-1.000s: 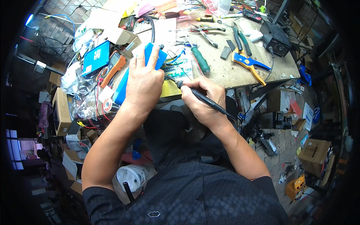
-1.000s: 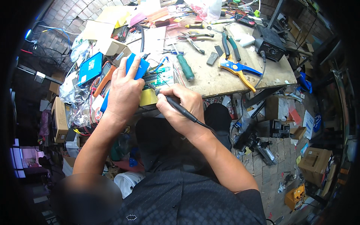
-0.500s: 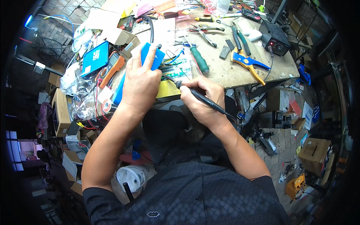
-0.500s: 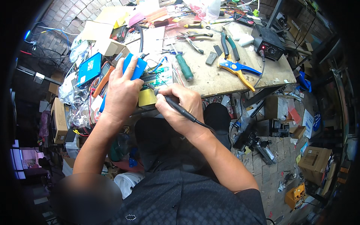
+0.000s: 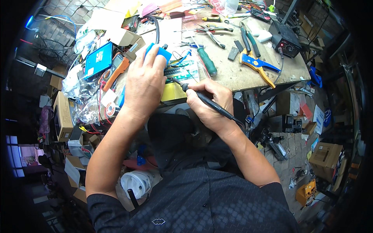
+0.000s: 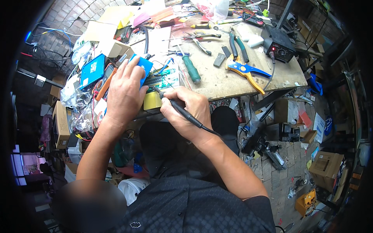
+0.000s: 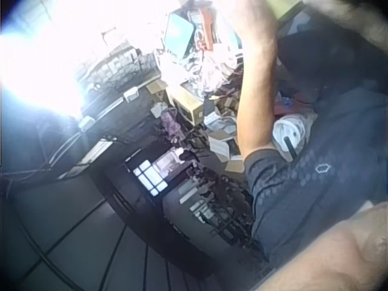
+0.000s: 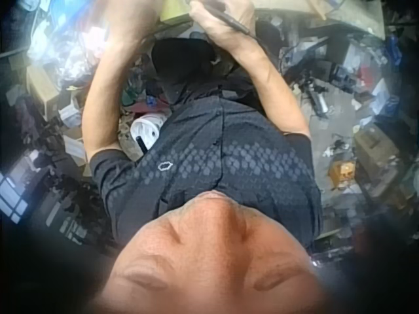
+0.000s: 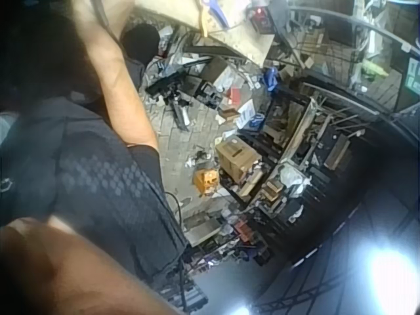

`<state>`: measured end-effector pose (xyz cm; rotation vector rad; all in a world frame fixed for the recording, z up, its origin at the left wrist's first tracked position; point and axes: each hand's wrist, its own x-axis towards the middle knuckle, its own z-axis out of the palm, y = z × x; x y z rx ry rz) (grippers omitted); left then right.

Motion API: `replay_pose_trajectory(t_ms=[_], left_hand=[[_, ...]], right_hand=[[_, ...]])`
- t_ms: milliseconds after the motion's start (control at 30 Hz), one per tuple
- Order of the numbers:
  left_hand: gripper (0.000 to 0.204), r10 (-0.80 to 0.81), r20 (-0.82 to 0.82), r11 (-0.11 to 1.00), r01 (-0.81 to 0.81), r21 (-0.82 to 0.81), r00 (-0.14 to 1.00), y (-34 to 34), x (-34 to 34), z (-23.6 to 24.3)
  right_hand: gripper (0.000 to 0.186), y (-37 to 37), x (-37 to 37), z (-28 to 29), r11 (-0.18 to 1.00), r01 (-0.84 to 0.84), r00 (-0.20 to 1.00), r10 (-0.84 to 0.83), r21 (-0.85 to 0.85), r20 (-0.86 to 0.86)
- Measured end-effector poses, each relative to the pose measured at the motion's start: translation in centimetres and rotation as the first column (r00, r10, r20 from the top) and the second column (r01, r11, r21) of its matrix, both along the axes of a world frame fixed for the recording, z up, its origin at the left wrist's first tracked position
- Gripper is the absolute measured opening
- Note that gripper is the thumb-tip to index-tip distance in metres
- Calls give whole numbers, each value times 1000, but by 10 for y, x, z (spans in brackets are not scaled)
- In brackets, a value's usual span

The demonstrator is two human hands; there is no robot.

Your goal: The person solders wires to a circuit board inside a blue plastic enclosure using a soldering iron and solder wire. They repeatedly apply solder to connection points, then open the enclosure to inspect the internal wiring and components.

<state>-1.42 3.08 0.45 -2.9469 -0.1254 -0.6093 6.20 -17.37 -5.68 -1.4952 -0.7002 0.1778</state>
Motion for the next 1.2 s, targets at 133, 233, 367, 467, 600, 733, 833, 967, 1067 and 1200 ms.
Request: replay_pose_trajectory(t_ms=[133, 233, 367, 467, 600, 733, 833, 967, 1067, 1200], left_hand=[[65, 67, 31, 992, -63, -108, 997, 2, 1, -2], [75, 163, 10, 978, -160, -136, 987, 0, 4, -2], [89, 254, -25, 964, -255, -78, 967, 0, 9, -4], [94, 277, -46, 958, -280, -61, 960, 1, 12, -4], [96, 312, -68, 947, -316, -51, 947, -2, 14, -2], [98, 318, -56, 945, -321, -57, 946, -2, 14, -4], [98, 333, -72, 939, -337, -65, 940, -4, 16, -2], [98, 333, -68, 939, -337, -62, 940, -4, 16, -3], [98, 335, -69, 939, -339, -60, 940, -3, 16, -3], [98, 342, -85, 936, -347, -56, 936, -4, 17, -1]], right_hand=[[17, 0, -1, 4, 1000, 7, 1000, -7, -1, 10], [17, 0, 0, 4, 1000, -10, 1000, 10, 1, -22], [17, -1, 0, 6, 1000, -11, 1000, 10, -14, -26], [16, 0, 1, 4, 1000, -7, 999, 7, -7, -39], [16, 0, 1, 8, 999, -42, 992, 41, -5, -117], [16, 0, 2, 8, 999, -46, 992, 43, -18, -123], [17, -3, 6, 10, 996, -73, 991, 67, -50, -112], [16, -2, 7, 11, 995, -70, 994, 64, -65, -88], [16, -2, 9, 11, 994, -72, 995, 66, -77, -75], [17, -1, 10, 9, 995, -71, 997, 68, -68, -49]])
